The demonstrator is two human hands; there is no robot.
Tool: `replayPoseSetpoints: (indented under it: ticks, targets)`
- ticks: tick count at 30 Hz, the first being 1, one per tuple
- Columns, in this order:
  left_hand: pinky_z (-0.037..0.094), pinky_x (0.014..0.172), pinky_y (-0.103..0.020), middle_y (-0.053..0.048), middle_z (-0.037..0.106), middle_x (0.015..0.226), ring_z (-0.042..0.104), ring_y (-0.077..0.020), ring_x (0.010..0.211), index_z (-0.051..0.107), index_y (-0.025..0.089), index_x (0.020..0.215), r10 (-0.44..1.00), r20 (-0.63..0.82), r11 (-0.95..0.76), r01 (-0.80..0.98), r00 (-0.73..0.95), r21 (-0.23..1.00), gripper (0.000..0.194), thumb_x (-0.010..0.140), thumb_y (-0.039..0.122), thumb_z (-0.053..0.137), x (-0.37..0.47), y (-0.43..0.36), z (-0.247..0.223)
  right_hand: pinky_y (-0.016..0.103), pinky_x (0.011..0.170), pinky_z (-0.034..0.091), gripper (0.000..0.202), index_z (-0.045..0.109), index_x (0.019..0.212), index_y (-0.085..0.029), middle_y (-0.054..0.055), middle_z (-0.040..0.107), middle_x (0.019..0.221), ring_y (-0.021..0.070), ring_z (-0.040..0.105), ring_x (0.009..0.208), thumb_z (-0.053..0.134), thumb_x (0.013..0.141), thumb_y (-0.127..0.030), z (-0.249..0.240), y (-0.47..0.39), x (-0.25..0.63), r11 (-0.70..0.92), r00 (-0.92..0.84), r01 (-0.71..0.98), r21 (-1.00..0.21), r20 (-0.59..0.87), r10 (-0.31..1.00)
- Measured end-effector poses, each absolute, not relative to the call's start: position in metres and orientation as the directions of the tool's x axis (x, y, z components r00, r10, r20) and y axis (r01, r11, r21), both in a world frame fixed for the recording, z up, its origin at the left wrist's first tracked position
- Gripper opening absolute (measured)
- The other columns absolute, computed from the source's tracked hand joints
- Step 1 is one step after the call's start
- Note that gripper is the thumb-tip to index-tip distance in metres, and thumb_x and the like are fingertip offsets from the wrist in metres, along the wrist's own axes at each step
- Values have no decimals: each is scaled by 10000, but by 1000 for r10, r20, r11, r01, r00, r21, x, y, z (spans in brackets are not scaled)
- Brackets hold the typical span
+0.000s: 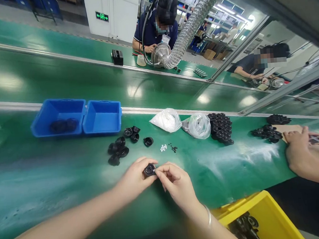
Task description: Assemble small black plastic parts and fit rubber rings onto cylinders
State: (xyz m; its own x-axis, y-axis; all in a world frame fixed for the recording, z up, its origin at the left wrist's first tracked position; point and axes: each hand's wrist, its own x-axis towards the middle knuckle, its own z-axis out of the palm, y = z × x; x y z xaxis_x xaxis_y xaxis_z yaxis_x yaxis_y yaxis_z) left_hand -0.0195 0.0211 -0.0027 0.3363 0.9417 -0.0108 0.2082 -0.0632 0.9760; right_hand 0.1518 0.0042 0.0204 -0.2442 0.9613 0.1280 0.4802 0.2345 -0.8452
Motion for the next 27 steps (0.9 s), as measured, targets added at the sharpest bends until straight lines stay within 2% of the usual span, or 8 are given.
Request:
replayPoseSetpoints:
  ticks: [3,6,15,22,27]
  targets:
    - [455,685,-287,-56,609,1028,572,-184,754,629,265,1131,940,9,-92,229,340,969,364,774,197,611,-21,18,-4,251,588,463,107,608,850,-199,15,586,749,131,552,646,524,915,-192,17,5,151,406,-293,567,-716,285,913]
    - [453,653,-284,-52,621,1024,550,-154,649,607,266,1184,932,-5,-89,240,363,967,426,771,161,589,-21,16,-6,274,658,490,95,575,920,-194,40,596,812,151,575,741,496,924,-141,13,5,151,514,-366,607,-606,360,858]
    - [496,736,-321,-81,627,1086,597,-184,749,607,243,1217,933,28,-125,250,359,960,460,781,112,546,-20,14,-8,303,624,502,119,552,1010,-154,63,556,785,176,561,701,464,936,-123,5,-4,152,615,-525,763,-199,363,769]
    - [485,855,-367,-94,639,1137,604,-253,978,609,248,1235,933,92,-176,218,349,960,484,780,96,550,-20,13,-13,334,617,523,182,564,1067,-141,97,615,832,200,601,721,444,934,-108,8,-5,153,677,-615,730,-98,339,712]
    - [479,867,-387,-98,643,1146,609,-258,964,599,247,1253,930,82,-169,217,359,962,492,787,97,546,-19,12,-15,369,646,542,222,563,1114,-116,126,639,887,233,626,785,455,922,-90,9,-5,155,706,-657,708,-37,333,676]
